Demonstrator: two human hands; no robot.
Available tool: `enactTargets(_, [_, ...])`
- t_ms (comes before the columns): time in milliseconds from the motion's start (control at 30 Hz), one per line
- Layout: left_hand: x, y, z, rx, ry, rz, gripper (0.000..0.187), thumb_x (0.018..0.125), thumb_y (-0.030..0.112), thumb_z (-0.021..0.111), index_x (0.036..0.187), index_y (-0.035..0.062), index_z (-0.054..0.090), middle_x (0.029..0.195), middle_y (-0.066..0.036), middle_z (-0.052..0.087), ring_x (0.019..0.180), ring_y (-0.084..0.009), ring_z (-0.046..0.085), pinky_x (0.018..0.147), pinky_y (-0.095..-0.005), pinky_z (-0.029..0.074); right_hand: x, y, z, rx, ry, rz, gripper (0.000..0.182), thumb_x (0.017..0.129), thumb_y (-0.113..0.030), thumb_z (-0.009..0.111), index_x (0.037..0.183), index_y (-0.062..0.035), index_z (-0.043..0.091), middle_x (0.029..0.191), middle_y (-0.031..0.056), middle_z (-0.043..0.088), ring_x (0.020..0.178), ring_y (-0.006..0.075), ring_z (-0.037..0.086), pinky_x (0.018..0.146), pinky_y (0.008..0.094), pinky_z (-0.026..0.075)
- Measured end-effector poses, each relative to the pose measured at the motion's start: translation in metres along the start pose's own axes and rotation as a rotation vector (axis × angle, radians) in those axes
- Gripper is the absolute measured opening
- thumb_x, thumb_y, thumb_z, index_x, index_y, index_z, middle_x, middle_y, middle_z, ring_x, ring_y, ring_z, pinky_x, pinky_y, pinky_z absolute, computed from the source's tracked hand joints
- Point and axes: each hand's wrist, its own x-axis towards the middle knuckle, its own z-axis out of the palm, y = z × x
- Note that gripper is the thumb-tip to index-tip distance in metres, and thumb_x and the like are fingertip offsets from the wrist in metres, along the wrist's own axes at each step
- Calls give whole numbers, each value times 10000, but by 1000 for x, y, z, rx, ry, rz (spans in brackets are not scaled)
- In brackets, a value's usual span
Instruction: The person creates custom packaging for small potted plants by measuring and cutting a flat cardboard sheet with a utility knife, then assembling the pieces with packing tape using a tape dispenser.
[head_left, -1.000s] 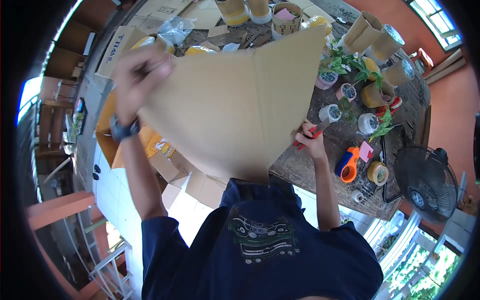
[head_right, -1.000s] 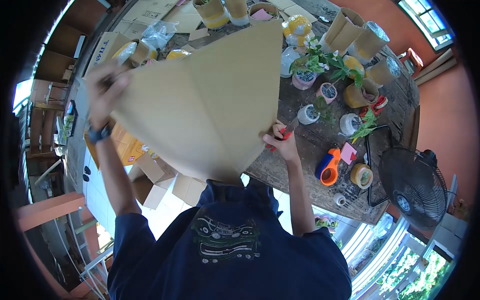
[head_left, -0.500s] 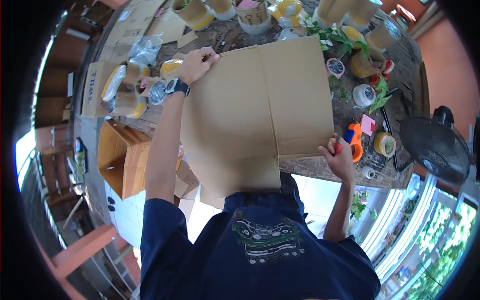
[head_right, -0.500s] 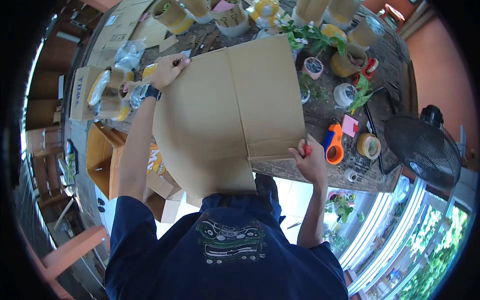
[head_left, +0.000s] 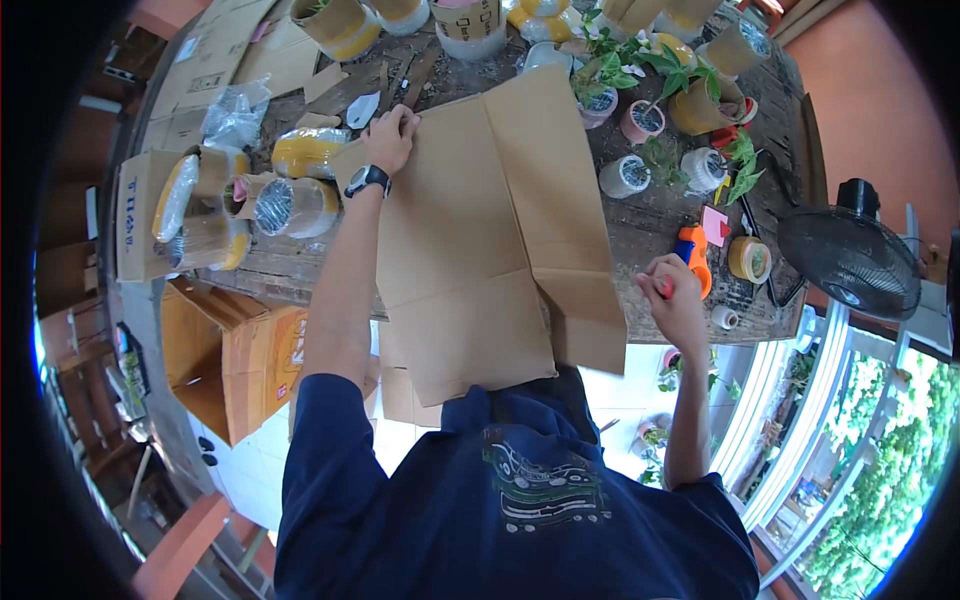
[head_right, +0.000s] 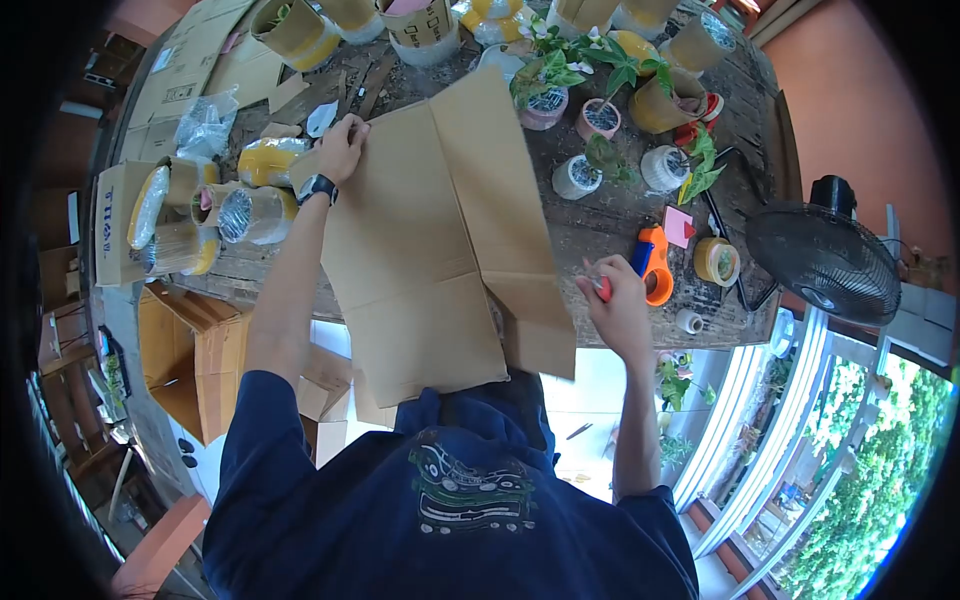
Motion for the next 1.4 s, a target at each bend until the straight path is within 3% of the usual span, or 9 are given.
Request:
enactTargets(100, [-8,-9,29,172,-8,-35,461,903,400,676,1304,207,560,1374,-97,538,1340,-377,417,1102,-702,216,1,5,33,-150,98,13,289,847,-170,760,787,53,585,919,205,593,830,373,607,727,442,468])
enactTargets(233, [-35,-10,51,123,-47,7,890,775,500,769,1517,210,374,1583,-179,242,1498,-401,145,1134,-741,98,-2,16,84,-208,-75,203,379,780,-232,825,891,52,600,1010,222,569,956,383,611,806,464,486])
enactTargets(367, [-59,8,33,292,-306,-119,1074,679,651,777,1562,263,306,1629,-152,148,1514,-373,132,1139,-740,106,-1,35,147,-223,-71,263,478,736,-257,858,996,54,605,1085,227,544,1001,399,602,869,471,494])
enactTargets(867, [-91,-18,30,305,-277,-201,976,785,692,668,1579,350,213,1643,-113,124,1513,-392,110,1060,-796,231,26,73,203,-169,-274,134,362,706,-224,854,880,38,674,916,218,604,895,400,613,798,461,493])
enactTargets(967, [-89,-19,29,310,-329,-224,1000,779,721,654,1585,362,185,1670,-118,23,1534,-377,57,1064,-795,212,28,74,199,-139,-287,151,318,710,-173,831,877,38,662,916,215,602,873,394,608,772,461,486])
enactTargets(1100, [-90,-8,30,340,-289,-156,947,822,593,689,1585,309,206,1675,-43,30,1527,-396,55,1036,-813,255,24,77,204,-118,-181,41,272,779,-108,755,905,29,557,849,169,557,793,356,568,716,424,460])
enactTargets(1200, [-78,-7,39,302,-325,-16,971,810,458,754,1588,289,198,1680,23,0,1526,-397,55,1036,-824,259,32,57,217,63,-145,201,229,872,-46,601,1056,28,486,867,183,550,802,358,565,741,415,459])
enactTargets(1300, [-68,21,26,263,-496,0,1059,747,370,823,1589,269,190,1678,69,-15,1525,-393,58,1034,-833,269,68,35,240,20,-137,-108,190,918,-30,511,1083,23,434,893,218,560,833,374,584,760,437,461])
enactTargets(1400, [-61,40,12,303,-580,-70,1213,627,382,900,1591,256,174,1676,80,-19,1520,-394,73,1023,-834,298,119,-9,261,111,-64,-114,401,949,-75,507,1319,28,390,945,269,600,875,445,615,764,509,464])
